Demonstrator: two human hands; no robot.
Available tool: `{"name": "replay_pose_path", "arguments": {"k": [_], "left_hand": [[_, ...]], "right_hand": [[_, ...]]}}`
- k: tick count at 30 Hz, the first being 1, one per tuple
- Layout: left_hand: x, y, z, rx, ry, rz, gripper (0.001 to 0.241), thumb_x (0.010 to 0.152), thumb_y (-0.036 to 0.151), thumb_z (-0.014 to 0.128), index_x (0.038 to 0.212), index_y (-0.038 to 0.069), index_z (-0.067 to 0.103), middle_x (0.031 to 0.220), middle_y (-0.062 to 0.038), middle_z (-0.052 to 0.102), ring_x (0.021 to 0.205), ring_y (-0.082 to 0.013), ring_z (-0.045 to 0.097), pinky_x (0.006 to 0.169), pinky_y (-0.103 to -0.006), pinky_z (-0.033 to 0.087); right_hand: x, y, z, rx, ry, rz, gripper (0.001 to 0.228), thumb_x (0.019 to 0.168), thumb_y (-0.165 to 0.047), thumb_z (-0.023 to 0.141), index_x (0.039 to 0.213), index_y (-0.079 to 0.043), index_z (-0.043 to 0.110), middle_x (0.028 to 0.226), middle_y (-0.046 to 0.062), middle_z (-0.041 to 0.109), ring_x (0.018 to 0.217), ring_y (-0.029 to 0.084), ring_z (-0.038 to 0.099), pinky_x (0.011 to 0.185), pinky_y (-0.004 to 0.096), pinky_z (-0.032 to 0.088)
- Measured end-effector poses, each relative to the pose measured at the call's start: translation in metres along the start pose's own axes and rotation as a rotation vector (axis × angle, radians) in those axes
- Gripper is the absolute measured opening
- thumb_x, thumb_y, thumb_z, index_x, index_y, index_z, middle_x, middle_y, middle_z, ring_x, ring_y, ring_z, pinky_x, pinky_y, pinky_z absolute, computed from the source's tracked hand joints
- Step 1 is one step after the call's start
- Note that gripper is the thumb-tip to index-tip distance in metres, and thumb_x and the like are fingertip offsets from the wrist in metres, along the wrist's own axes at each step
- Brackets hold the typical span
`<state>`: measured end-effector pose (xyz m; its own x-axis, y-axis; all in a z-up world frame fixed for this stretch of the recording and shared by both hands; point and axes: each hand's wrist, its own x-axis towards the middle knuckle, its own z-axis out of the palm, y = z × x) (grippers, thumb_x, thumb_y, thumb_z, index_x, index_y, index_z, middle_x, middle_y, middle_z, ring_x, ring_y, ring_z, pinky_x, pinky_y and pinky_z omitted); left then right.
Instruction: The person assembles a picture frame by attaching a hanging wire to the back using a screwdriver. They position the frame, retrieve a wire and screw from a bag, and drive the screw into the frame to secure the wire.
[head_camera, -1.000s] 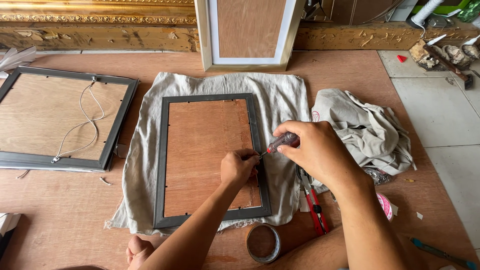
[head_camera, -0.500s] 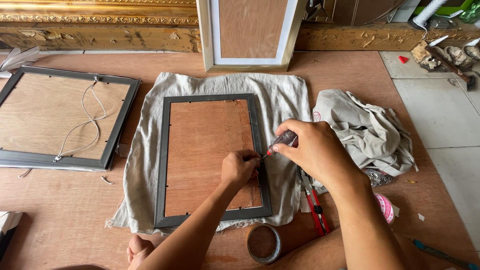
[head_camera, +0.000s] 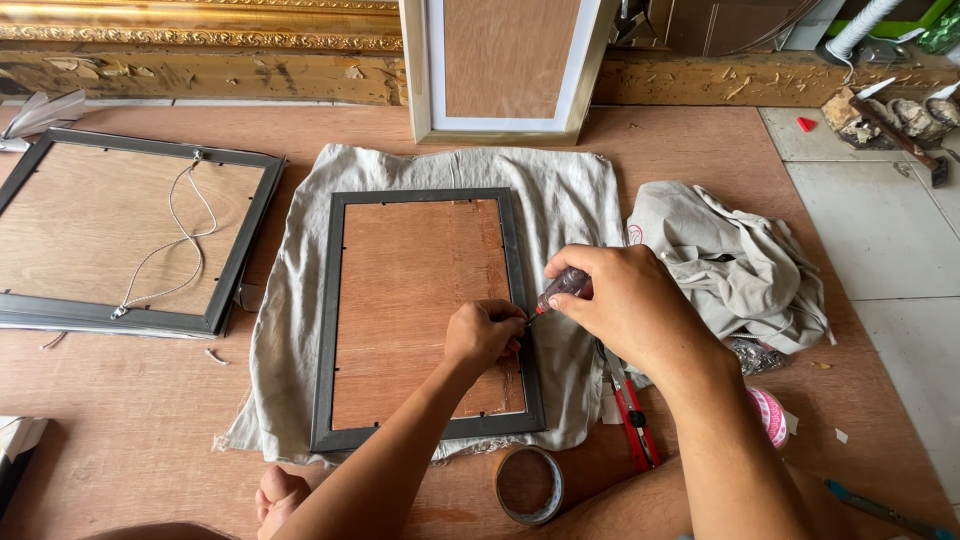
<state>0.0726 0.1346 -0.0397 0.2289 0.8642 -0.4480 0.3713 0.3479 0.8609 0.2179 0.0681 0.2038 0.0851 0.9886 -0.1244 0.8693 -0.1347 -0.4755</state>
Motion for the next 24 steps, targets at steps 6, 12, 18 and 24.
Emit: {"name": "replay_pose_path", "arguments": {"k": [6,12,18,24], "left_hand": [[0.006,-0.005,0.000,-0.047,-0.013,0.006,0.015,0.089,0.016,0.081,0.101,0.016,0.090,0.073,-0.008,0.083,0.061,-0.0163,0.081,0.061,-0.0286,0.071],[-0.005,0.004,-0.010,-0.191,-0.100,-0.039,0.020,0.089,0.007,0.080,0.106,0.002,0.087,0.081,-0.017,0.082,0.067,-0.0184,0.081,0.067,-0.0279,0.072],[0.002,-0.003,-0.006,-0.150,-0.098,-0.016,0.017,0.090,0.006,0.080,0.104,0.003,0.088,0.077,-0.017,0.082,0.064,-0.0184,0.081,0.064,-0.0277,0.072],[0.014,-0.016,-0.004,-0.079,-0.119,0.022,0.017,0.087,0.010,0.081,0.102,0.010,0.089,0.069,-0.013,0.081,0.062,-0.0180,0.082,0.066,-0.0269,0.072]], "right_hand": [[0.002,-0.002,0.002,-0.020,-0.015,0.011,0.028,0.088,-0.015,0.085,0.115,-0.021,0.087,0.088,0.022,0.087,0.088,0.037,0.087,0.078,0.047,0.068],[-0.005,-0.012,-0.004,-0.027,-0.052,0.041,0.028,0.089,-0.015,0.084,0.116,-0.021,0.087,0.092,0.024,0.087,0.093,0.040,0.087,0.081,0.048,0.068],[0.000,-0.005,0.002,-0.037,-0.036,0.020,0.028,0.089,-0.016,0.085,0.115,-0.022,0.087,0.094,0.023,0.087,0.092,0.039,0.086,0.081,0.048,0.068],[-0.003,-0.014,0.006,-0.108,-0.082,0.001,0.020,0.089,-0.016,0.084,0.109,-0.017,0.084,0.094,0.022,0.087,0.095,0.040,0.086,0.083,0.049,0.068]]}}
